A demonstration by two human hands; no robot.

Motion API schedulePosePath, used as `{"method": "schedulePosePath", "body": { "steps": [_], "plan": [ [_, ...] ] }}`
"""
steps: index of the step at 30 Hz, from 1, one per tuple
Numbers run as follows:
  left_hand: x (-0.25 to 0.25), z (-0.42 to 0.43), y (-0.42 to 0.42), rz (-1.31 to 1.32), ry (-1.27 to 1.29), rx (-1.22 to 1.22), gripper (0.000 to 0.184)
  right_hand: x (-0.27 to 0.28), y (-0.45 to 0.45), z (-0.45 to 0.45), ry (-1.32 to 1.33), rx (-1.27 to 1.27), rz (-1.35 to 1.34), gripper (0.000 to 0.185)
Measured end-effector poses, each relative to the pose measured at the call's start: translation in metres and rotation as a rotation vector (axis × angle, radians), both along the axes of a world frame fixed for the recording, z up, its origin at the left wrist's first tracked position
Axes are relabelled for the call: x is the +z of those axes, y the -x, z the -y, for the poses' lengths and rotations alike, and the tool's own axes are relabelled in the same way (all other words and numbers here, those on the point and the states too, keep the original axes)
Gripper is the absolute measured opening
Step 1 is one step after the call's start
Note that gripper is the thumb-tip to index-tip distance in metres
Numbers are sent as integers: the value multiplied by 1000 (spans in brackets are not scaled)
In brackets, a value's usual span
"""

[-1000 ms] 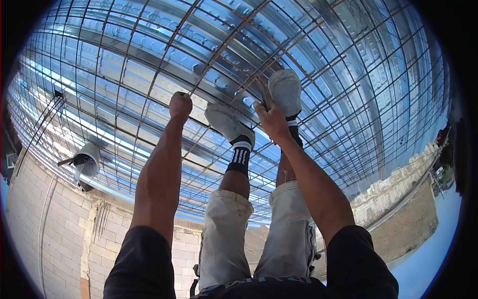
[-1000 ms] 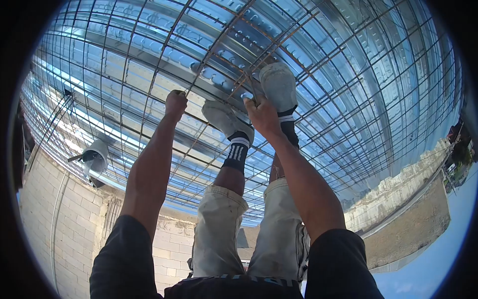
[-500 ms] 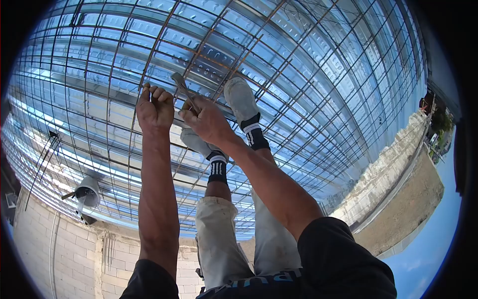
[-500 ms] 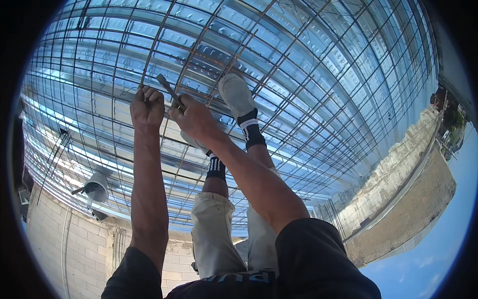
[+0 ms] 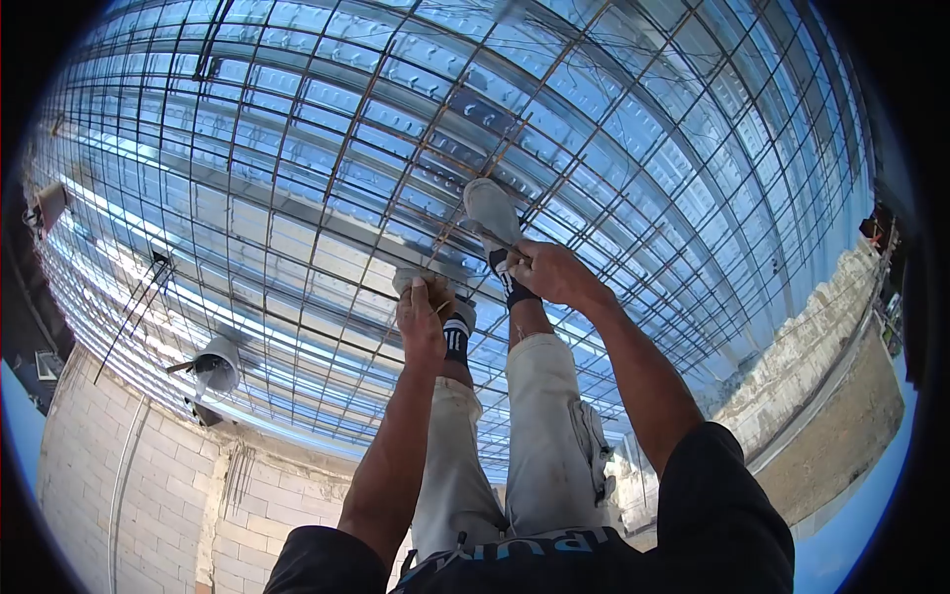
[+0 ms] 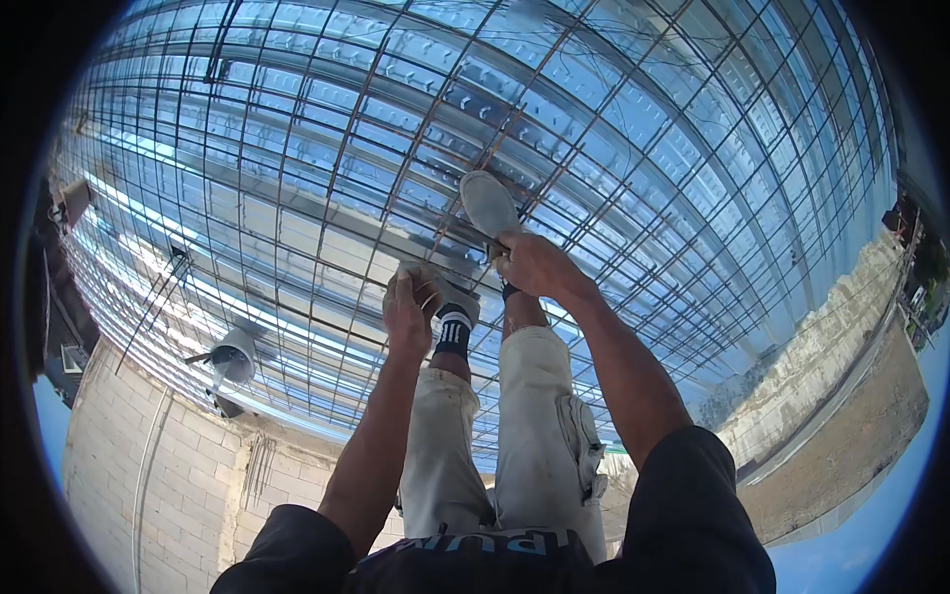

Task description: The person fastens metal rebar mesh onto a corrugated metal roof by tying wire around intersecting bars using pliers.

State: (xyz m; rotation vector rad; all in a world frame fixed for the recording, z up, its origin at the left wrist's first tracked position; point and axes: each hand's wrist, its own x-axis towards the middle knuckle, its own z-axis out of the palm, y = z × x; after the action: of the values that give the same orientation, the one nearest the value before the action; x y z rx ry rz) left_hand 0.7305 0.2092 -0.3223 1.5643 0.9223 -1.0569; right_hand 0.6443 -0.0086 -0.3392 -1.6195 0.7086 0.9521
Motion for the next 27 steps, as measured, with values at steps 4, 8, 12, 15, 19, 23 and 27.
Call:
{"method": "schedulePosePath", "body": {
  "steps": [4, 8, 12, 15, 19, 23, 27],
  "plan": [
    [50, -2, 34, 153, -45, -348, 35, 55, 32, 20, -147, -238, -121, 24],
    [152, 33, -1, 267, 18, -469, 28, 118, 58, 28, -621, -667, -392, 12],
    [210, 41, -29, 506, 104, -627, 30, 178, 59, 30, -771, -778, -445, 11],
    [280, 50, -58, 686, 119, -897, 31, 230, 36, 31, -686, -727, -300, 8],
    [326, 34, -72, 734, 168, -1142, 30, 298, 26, 21, -651, -797, -177, 6],
    [365, 2, -68, 855, 236, -1162, 30, 337, 25, -1, -579, -697, -140, 10],
    [427, -26, -67, 646, 205, -1023, 27, 302, 40, -20, -657, -601, -199, 17]
  ]
}}
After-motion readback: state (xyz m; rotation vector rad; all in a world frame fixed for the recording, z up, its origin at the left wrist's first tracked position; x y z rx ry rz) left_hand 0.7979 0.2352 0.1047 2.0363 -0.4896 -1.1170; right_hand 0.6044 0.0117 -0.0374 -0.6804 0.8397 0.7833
